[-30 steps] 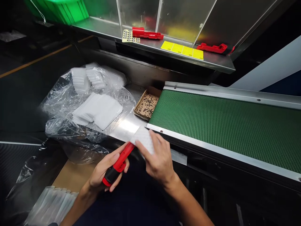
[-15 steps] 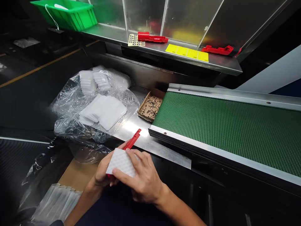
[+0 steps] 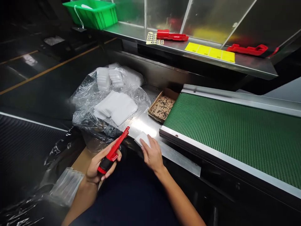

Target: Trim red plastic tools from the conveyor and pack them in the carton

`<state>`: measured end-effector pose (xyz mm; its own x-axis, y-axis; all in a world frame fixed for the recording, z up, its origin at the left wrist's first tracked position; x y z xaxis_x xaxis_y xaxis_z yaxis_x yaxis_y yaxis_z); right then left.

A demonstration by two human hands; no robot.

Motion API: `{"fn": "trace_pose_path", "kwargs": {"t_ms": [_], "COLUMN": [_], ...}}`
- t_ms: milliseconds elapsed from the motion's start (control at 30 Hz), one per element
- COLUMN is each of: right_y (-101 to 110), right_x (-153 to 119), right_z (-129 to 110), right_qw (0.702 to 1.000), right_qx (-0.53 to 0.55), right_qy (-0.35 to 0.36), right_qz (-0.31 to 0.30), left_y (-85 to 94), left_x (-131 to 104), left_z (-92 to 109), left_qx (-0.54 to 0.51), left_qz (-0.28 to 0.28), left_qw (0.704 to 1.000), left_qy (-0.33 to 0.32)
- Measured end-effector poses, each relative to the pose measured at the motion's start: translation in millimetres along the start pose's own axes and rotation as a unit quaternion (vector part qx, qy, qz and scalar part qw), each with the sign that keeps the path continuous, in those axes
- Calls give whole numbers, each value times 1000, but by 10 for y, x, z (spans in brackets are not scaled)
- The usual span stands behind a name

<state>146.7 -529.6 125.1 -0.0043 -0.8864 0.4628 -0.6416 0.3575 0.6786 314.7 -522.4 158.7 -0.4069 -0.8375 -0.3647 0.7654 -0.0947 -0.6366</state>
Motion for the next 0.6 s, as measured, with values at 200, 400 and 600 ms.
{"fn": "trace_pose_path", "kwargs": {"t_ms": [200, 400, 600], "right_y": [-899, -972, -970], "right_x": [209, 125, -333], "right_z": [1020, 1167, 311], "right_qw": [986, 962, 837], "right_qx": [21, 79, 391], "right_qy": [-166, -259, -377], "right_qz": [-26, -17, -64], "left_y": [259, 610, 299], "left_x": [46, 67, 349], "left_z": [21, 121, -28], "left_qx": [2, 265, 718], "left_qz": [73, 171, 113], "left_qw": [997, 946, 644], "left_qy": [-14, -77, -237]}}
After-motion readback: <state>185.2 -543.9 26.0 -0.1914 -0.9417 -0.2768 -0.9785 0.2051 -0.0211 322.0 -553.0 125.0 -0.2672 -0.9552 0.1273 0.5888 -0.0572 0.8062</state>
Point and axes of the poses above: each hand's wrist, its own x-axis towards the middle knuckle, its own y-axis out of the back of the hand, z = x × y, the point moved 10 cm from there along x, towards the middle knuckle, and after that the axes turned 8 degrees about z, right-handed, at the moved point
